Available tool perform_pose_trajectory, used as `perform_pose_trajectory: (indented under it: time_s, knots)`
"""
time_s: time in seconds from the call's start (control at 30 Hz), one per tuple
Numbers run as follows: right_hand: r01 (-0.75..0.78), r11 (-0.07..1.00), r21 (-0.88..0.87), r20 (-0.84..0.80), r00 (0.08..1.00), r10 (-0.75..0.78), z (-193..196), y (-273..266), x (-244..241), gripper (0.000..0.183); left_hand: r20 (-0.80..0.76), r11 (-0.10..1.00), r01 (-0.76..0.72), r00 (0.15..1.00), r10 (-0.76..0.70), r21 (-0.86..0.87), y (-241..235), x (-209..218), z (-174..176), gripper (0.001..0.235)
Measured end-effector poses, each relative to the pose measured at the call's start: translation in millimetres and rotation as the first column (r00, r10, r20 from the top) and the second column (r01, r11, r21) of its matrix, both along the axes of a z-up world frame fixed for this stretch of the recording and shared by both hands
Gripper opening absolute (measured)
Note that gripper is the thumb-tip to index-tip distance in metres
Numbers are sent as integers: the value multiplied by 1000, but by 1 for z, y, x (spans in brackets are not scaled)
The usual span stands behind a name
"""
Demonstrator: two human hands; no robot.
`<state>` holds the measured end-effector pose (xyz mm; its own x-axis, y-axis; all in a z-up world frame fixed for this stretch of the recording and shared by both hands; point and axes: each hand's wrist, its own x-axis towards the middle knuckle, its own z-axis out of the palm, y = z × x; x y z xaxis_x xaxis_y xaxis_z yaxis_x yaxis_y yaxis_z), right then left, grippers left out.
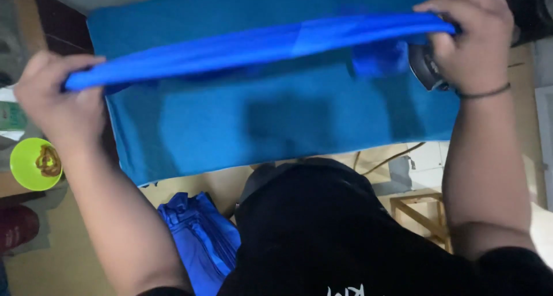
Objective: Iron a blue t-shirt on a padded surface.
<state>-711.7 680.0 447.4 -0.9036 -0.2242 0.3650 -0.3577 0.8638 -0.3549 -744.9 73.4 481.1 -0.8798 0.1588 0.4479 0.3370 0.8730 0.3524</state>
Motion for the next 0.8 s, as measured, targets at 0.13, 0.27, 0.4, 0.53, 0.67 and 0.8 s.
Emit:
perform_pose_trajectory:
  time_s: [0.13, 0.27, 0.4, 0.53, 0.67, 0.8]
  knots:
    - [117, 977, 178, 2, 993, -120, -29, -6, 37, 36, 33, 981, 67, 997, -74, 180, -4, 34, -43, 20]
    - [106, 984, 144, 146, 981, -127, -85, -44, 67, 40, 261, 941, -84, 965, -5, 329, 2, 79, -159, 28]
    - [-75, 913, 402, 489, 860, -145, -138, -70, 99, 31, 578, 979, -135, 816, 23, 152, -18, 135, -248, 33]
    - [-163, 947, 278, 912, 353, -207, -147, -85, 114, 47, 877, 959, -177, 467, -116, 221, -16, 154, -249, 56]
    - [155, 979, 130, 781, 593, -198, -163, -87, 77, 47, 787, 959, -204, 616, -28, 195, 19, 104, -220, 45]
    - [124, 967, 223, 471, 855, -218, -212, -67, 47, 72, 591, 974, -203, 800, 106, 100, 31, 51, -251, 51]
